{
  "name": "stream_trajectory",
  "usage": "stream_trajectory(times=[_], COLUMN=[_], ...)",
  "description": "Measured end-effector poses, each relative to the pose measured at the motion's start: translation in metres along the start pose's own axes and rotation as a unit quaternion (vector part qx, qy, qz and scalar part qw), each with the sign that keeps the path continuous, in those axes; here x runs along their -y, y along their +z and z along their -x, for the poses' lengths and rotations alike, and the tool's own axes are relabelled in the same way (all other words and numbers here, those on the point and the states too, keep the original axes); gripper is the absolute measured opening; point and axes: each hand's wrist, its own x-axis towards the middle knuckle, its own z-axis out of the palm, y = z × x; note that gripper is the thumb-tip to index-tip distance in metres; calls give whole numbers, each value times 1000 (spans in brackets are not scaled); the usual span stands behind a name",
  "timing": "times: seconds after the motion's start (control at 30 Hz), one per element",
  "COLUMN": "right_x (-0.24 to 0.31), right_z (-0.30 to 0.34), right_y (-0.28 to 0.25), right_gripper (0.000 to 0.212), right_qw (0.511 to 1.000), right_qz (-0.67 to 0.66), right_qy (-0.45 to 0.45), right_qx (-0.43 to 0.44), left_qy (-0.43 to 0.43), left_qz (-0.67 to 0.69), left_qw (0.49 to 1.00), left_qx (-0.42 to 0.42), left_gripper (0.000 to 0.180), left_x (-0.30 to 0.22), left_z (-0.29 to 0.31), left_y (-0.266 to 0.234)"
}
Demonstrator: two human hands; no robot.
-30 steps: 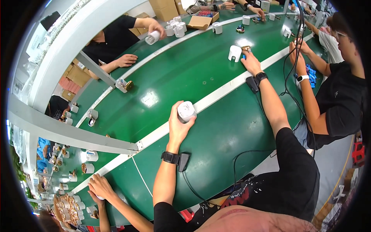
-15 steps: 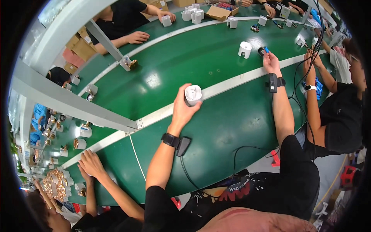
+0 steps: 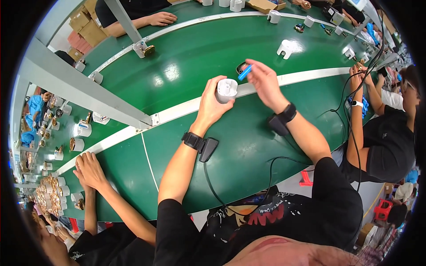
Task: The person assembles electronic devices by inserting a blue battery and a circuit board into a white housing, then fitting a gold-colored cap on top. They press the components together by hand and place the completed unit on the green table.
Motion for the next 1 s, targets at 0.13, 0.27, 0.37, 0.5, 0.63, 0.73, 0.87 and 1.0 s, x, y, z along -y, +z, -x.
stream_trajectory(times=[0.13, 0.27, 0.37, 0.5, 0.63, 0.73, 0.87, 1.0], right_x=[-21, -20, -17, -13, 0, 4, 7, 18], right_z=[11, 14, 10, 6, 5, 10, 13, 16], right_y=[21, 29, 25, 20, 23, 30, 32, 35], right_gripper=[23, 19, 18, 15, 14, 15, 14, 15], right_qw=[976, 947, 921, 847, 739, 721, 727, 683], right_qz=[193, 265, 337, 429, 517, 544, 568, 615], right_qy=[-102, -180, -196, -311, -407, -401, -346, -349], right_qx=[20, 12, 5, 43, 149, 152, 174, 185], left_qy=[4, 32, 37, 51, 61, 58, 52, 46], left_qz=[-11, -57, -67, -72, -68, -75, -75, -68], left_qw=[1000, 998, 997, 996, 996, 995, 996, 997], left_qx=[10, 24, 17, 22, 22, 14, 13, 13], left_gripper=[65, 66, 66, 66, 67, 68, 69, 69], left_x=[-14, -20, -18, -18, -15, -15, -15, -17], left_z=[2, 0, 0, -1, -1, 0, 0, 2], left_y=[-3, -4, -6, -7, -6, -5, -5, -6])
